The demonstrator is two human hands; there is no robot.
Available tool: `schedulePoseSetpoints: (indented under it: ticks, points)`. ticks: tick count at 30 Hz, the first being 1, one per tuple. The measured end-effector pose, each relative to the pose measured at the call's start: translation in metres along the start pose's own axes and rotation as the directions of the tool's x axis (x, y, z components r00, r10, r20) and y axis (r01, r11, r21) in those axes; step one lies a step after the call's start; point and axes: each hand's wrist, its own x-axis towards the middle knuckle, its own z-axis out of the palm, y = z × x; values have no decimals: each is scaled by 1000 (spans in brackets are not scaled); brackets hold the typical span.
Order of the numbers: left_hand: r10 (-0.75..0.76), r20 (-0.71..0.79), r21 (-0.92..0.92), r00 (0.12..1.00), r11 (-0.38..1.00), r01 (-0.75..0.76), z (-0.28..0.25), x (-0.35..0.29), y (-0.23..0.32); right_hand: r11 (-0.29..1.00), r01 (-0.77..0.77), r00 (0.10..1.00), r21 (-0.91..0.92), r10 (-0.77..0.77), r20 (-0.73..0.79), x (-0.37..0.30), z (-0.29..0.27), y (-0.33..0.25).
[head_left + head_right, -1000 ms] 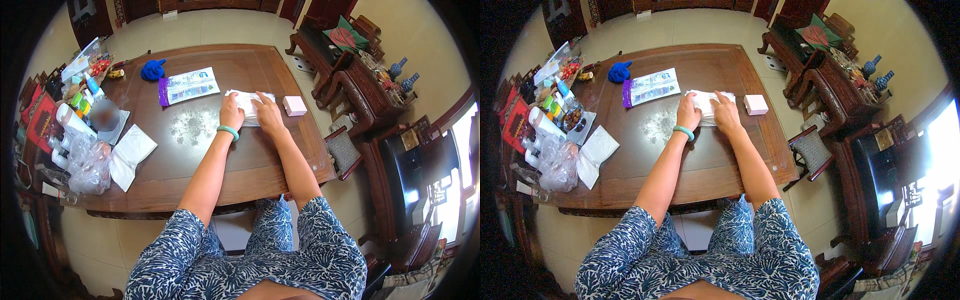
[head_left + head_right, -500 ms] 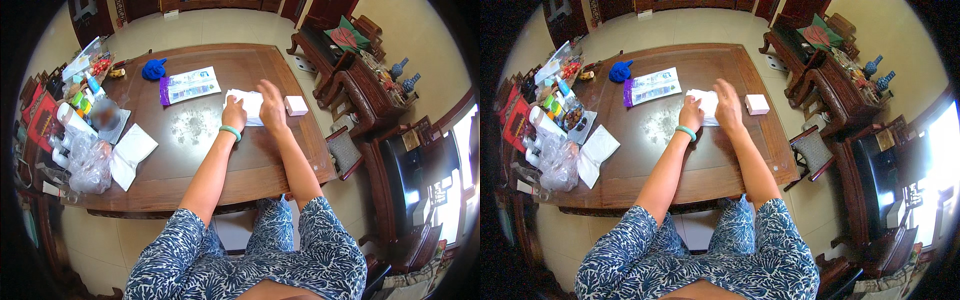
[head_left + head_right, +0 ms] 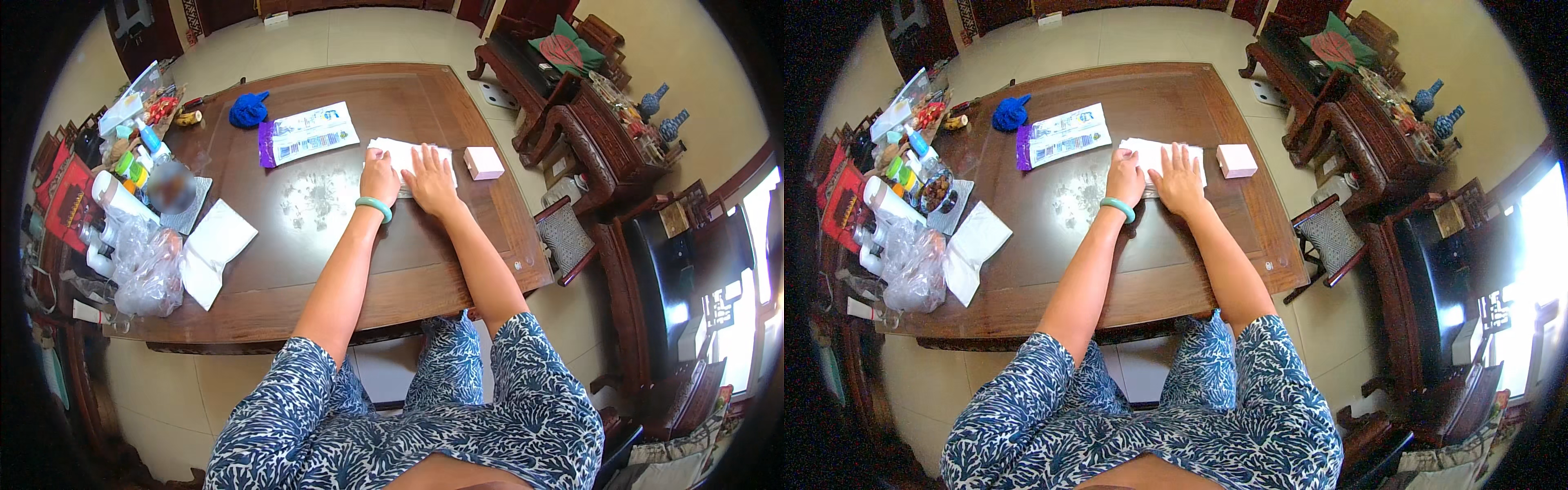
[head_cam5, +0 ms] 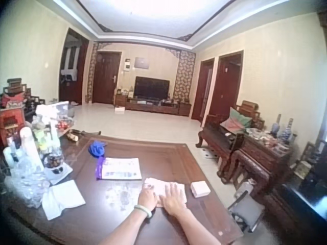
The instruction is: The person folds a rectangular piece of paper multiple times, then places it inside a clear plastic bag and presses down on the bag to flatten it.
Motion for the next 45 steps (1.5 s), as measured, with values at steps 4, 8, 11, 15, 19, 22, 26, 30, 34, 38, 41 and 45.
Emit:
schedulePoseSetpoints:
  ticks: [4,8,11,15,19,22,26,30,34,38,41,45]
  points:
    - [-167,104,80,980,984,160,-16,0,24,983,-186,982,5,185,34,-3,7,8]
    - [-94,37,134,995,987,89,-29,-1,29,983,-185,980,10,184,72,-2,-2,8]
    - [36,-6,84,999,996,-36,-27,-1,24,989,-144,987,29,146,-71,8,-8,19]
    - [-96,125,96,987,992,84,-21,-4,17,955,-274,910,118,297,-288,14,-61,25]
    - [-98,149,99,984,992,83,-9,-3,12,798,-546,785,-255,381,-489,-1,-62,59]
    - [-94,167,134,981,988,72,-6,-3,8,729,-680,732,-71,680,-28,-5,-61,77]
    - [-100,185,154,978,985,71,-6,-3,8,782,-622,763,42,617,-192,-2,-54,80]
    - [-54,180,77,982,996,40,-6,-1,1,882,-322,817,345,443,-370,12,-73,44]
    - [4,141,-20,990,1000,-1,0,-2,-4,977,-5,938,212,78,-337,12,-59,20]
    - [41,111,-72,993,997,-33,0,0,-8,993,-90,963,78,106,-249,7,-45,11]
    - [88,76,-56,993,995,-84,4,1,-10,979,-201,977,42,203,-66,6,-48,13]
    - [-75,60,-104,995,991,81,-5,3,0,978,-107,863,179,180,-471,7,-52,16]
